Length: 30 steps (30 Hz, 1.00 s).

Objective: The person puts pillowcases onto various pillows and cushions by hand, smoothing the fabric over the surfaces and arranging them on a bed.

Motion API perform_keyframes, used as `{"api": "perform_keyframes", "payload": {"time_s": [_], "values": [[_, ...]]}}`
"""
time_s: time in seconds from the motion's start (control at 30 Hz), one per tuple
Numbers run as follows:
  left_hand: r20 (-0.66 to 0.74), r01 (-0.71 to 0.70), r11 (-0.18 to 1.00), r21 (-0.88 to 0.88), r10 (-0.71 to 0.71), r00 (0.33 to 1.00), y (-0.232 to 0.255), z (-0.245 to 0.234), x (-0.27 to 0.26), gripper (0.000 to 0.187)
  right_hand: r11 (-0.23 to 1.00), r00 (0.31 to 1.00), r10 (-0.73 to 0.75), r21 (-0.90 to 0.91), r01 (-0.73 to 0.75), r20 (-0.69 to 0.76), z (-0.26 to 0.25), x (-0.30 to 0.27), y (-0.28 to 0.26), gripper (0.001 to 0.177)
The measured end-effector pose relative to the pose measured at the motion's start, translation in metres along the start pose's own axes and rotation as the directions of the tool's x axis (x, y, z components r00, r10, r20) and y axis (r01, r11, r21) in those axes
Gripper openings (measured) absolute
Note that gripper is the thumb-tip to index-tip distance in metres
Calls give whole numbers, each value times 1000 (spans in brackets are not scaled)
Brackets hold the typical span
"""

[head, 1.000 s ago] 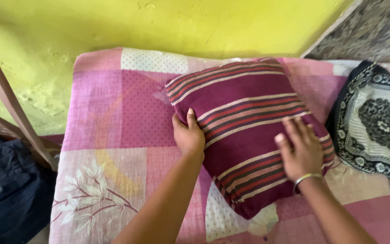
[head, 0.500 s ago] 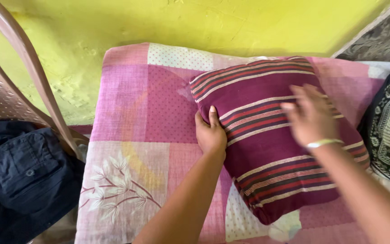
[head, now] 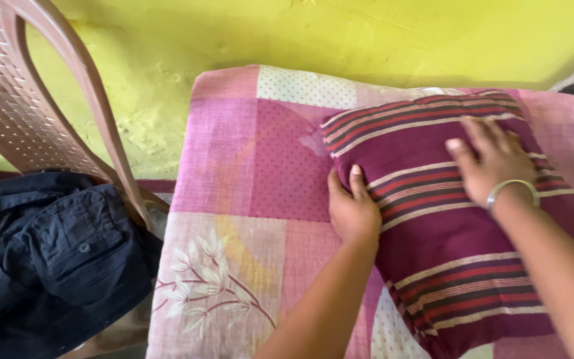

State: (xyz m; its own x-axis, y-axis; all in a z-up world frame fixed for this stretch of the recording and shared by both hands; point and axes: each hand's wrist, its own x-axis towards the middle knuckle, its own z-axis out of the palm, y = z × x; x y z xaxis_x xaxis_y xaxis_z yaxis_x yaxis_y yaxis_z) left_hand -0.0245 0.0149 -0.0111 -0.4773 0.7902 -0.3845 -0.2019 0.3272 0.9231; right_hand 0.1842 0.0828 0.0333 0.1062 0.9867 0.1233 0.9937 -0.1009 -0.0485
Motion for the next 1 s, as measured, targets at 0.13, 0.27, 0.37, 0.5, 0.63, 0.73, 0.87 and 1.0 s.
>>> {"api": "perform_keyframes", "payload": {"time_s": [0.13,0.27,0.37,0.5,0.63,0.73,0.87,1.0], "values": [[-9,-216,971,104,218,976,11,1,-4,67,966,963,251,35,-256,100,10,38,54,71],[85,-544,711,446,572,816,10,2,-2,87,1000,993,-17,-1,17,-120,-1,62,35,62],[212,-608,639,471,587,782,10,8,2,99,866,831,-497,-75,495,-250,12,61,-52,52],[165,-486,830,273,457,874,7,6,8,88,809,806,-584,-5,587,99,26,35,-152,43],[233,-526,746,409,472,850,3,6,13,83,835,850,-480,-185,518,217,10,44,-159,57],[247,-546,706,450,489,836,-1,8,12,83,912,920,-320,-191,364,226,2,57,-127,61],[242,-546,717,433,491,837,-1,8,12,81,973,979,-80,-199,117,185,2,83,-53,65],[253,-541,728,421,478,841,2,6,9,81,996,999,7,88,-12,54,14,97,35,65]]}}
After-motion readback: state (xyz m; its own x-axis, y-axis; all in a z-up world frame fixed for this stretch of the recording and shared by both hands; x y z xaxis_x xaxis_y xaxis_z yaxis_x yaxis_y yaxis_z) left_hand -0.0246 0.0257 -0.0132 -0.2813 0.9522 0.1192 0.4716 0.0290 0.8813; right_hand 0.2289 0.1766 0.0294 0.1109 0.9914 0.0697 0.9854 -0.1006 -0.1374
